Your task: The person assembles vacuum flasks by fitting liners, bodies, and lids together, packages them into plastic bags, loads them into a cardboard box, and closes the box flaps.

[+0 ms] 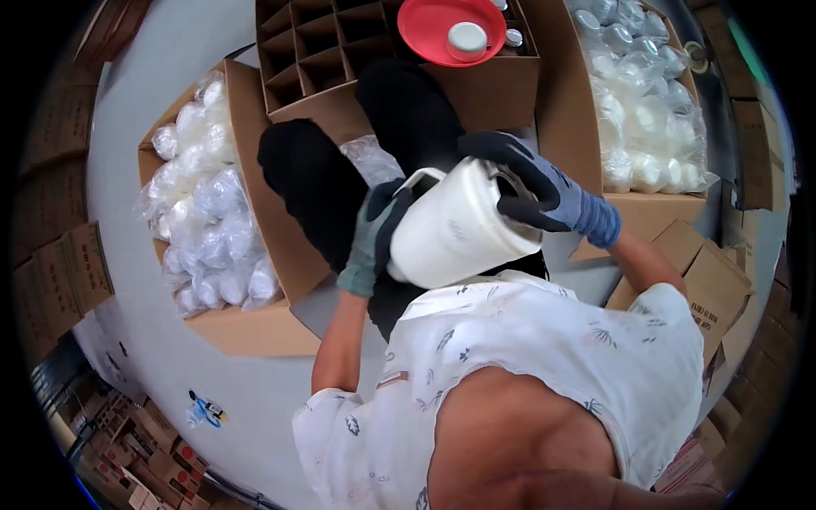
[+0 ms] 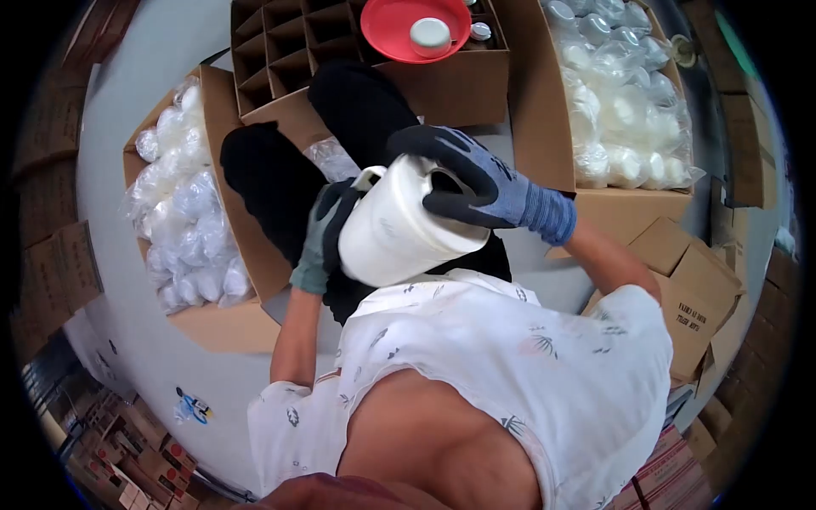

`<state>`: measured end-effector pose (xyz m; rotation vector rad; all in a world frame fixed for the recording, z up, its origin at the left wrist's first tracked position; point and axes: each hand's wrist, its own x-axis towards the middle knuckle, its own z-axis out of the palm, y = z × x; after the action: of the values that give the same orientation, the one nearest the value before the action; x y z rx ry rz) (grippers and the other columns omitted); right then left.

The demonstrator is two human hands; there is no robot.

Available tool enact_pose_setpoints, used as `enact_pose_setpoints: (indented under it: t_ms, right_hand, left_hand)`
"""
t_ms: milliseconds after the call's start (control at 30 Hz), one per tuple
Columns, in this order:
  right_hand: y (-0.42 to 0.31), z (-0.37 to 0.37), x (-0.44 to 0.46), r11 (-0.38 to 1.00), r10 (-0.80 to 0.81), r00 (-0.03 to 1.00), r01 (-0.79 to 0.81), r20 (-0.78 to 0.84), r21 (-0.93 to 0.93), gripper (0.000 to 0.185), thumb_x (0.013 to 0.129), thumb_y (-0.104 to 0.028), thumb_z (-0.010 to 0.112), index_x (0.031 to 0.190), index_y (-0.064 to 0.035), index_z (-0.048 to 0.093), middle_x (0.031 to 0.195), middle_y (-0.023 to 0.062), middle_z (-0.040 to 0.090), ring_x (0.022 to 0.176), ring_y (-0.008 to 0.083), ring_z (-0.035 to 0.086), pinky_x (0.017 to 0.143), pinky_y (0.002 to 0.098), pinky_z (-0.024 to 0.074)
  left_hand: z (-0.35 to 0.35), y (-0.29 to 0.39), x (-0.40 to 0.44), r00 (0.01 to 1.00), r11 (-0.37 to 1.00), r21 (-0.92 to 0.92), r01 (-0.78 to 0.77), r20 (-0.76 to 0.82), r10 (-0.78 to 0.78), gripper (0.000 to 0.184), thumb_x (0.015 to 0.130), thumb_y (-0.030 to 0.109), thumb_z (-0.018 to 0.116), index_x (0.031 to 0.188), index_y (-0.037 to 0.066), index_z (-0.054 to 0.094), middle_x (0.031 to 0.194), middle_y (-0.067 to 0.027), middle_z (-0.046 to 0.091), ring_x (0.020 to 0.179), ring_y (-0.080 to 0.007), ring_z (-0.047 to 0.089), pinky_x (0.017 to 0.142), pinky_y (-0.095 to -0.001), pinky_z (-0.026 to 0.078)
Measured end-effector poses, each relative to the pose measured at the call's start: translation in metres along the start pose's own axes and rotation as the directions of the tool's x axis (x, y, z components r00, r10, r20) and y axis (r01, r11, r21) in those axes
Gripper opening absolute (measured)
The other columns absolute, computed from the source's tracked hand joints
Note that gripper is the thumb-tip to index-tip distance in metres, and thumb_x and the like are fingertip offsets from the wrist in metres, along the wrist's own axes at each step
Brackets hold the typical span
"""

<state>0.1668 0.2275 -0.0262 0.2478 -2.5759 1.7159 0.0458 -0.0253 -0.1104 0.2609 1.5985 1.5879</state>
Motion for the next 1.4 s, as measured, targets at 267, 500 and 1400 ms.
enact_pose_setpoints:
  t_ms: [267, 500, 1400]
  right_hand:
    - [0.007, 0.023, 0.003, 0.993, -0.074, 0.996, 0.069, 0.049, 0.096, 0.071, 0.083, -0.048, 0.050, 0.137, -0.0024, 0.041, 0.139, 0.0196, 0.035, 0.130, 0.0349, 0.031, 0.109, 0.0442, 0.0201]
    - [-0.042, 0.014, 0.022, 0.840, -0.433, 0.864, 0.490, 0.256, -0.232, 0.067, 0.071, -0.055, 0.066, 0.126, -0.0177, 0.058, 0.138, 0.0138, 0.042, 0.129, 0.0383, 0.033, 0.106, 0.0546, 0.0216]
    - [0.005, -0.028, 0.044, 0.946, -0.234, 0.947, 0.275, -0.222, 0.174, 0.069, 0.092, -0.050, 0.042, 0.142, -0.0038, 0.032, 0.148, 0.0147, 0.030, 0.136, 0.0254, 0.029, 0.111, 0.0389, 0.0239]
  left_hand:
    - [-0.016, -0.007, -0.012, 0.977, 0.986, 0.139, -0.094, 0.202, 0.065, 0.025, 0.094, 0.016, 0.053, 0.113, 0.002, 0.060, 0.102, -0.0074, 0.064, 0.092, -0.0143, 0.061, 0.082, -0.0270, 0.049]
    - [-0.038, -0.028, 0.004, 0.976, 0.949, -0.229, 0.215, 0.093, -0.198, 0.030, 0.089, 0.015, 0.055, 0.114, 0.000, 0.058, 0.105, -0.0111, 0.064, 0.094, -0.0172, 0.062, 0.083, -0.0311, 0.052]
    - [-0.009, 0.092, 0.041, 0.828, 0.587, 0.660, -0.468, 0.095, 0.553, 0.024, 0.078, 0.007, 0.057, 0.098, -0.002, 0.066, 0.101, -0.0166, 0.067, 0.096, -0.0309, 0.063, 0.092, -0.0375, 0.046]
